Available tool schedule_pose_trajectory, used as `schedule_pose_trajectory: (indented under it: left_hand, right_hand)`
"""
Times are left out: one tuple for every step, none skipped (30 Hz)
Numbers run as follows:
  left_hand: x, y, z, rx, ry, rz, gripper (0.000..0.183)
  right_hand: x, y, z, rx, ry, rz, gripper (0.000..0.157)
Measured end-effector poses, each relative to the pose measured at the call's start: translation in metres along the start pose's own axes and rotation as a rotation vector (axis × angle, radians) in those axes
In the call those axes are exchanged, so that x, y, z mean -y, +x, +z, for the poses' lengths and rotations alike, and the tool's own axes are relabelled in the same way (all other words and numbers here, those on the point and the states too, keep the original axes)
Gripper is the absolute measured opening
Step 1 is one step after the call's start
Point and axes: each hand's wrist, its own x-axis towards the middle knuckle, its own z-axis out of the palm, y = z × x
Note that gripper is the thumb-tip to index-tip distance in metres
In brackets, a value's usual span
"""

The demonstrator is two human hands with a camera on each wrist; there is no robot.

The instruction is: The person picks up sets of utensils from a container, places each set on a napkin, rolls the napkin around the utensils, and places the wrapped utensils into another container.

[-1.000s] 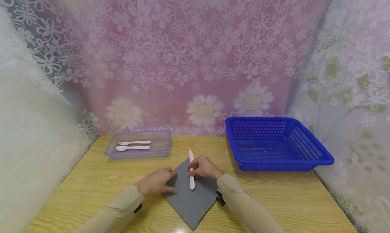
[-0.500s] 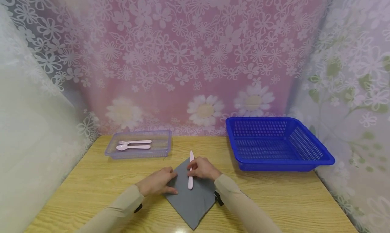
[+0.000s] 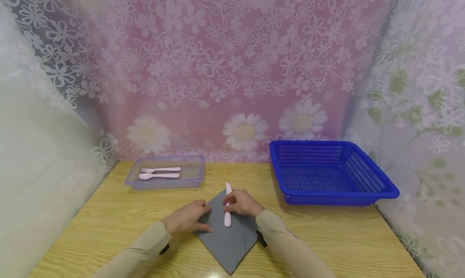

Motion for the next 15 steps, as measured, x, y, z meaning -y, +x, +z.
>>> schedule_pose_trajectory:
  left_hand:
    - [0.0002,0.0000,-0.0002,-0.003,0.002,0.005,0.056]
    - [0.0003,0.0001,-0.0004,-0.007,0.001,0.011,0.054]
    - [0.0003,0.0000,-0.0006,-0.011,0.001,0.018,0.051]
    - [0.0004,-0.0001,-0.0008,-0.014,0.002,0.023,0.049]
    - [0.0005,0.0000,-0.0009,-0.017,0.003,0.028,0.046]
    - [0.0007,0.0000,-0.0009,-0.018,0.002,0.030,0.045]
    - [0.0008,0.0000,-0.0009,-0.018,0.000,0.030,0.045]
    - [0.0009,0.0001,-0.0009,-0.018,-0.003,0.030,0.044]
    - [0.0010,0.0002,-0.0009,-0.017,-0.004,0.030,0.044]
    - [0.0012,0.0003,-0.0007,-0.017,-0.007,0.029,0.044]
    - [0.0014,0.0005,-0.0006,-0.016,-0.008,0.029,0.044]
    - [0.0015,0.0005,-0.0006,-0.014,-0.011,0.028,0.045]
    - [0.0016,0.0005,-0.0005,-0.013,-0.013,0.028,0.045]
    - [0.0017,0.0005,-0.0005,-0.013,-0.014,0.029,0.045]
    - [0.0018,0.0003,-0.0004,-0.012,-0.013,0.030,0.045]
  right_hand:
    - [0.0002,0.0002,0.0001,-0.002,-0.002,0.001,0.020]
    - [0.0002,0.0006,0.0003,-0.005,-0.006,-0.001,0.020]
    - [0.0003,0.0010,0.0005,-0.007,-0.010,0.003,0.019]
    - [0.0001,0.0011,0.0008,-0.009,-0.012,0.004,0.020]
    - [-0.0001,0.0014,0.0010,-0.011,-0.017,0.005,0.019]
    - [-0.0002,0.0016,0.0011,-0.013,-0.020,0.007,0.019]
    - [-0.0002,0.0018,0.0012,-0.015,-0.020,0.012,0.019]
    - [-0.0002,0.0017,0.0014,-0.017,-0.022,0.014,0.020]
    - [0.0001,0.0018,0.0014,-0.020,-0.023,0.021,0.020]
    - [0.0004,0.0016,0.0015,-0.021,-0.024,0.025,0.020]
    - [0.0008,0.0019,0.0015,-0.022,-0.026,0.030,0.020]
    - [0.0012,0.0019,0.0015,-0.023,-0.028,0.034,0.020]
    - [0.0015,0.0018,0.0015,-0.024,-0.029,0.038,0.020]
    - [0.0018,0.0017,0.0016,-0.024,-0.031,0.040,0.020]
    - [0.0021,0.0018,0.0017,-0.024,-0.034,0.046,0.019]
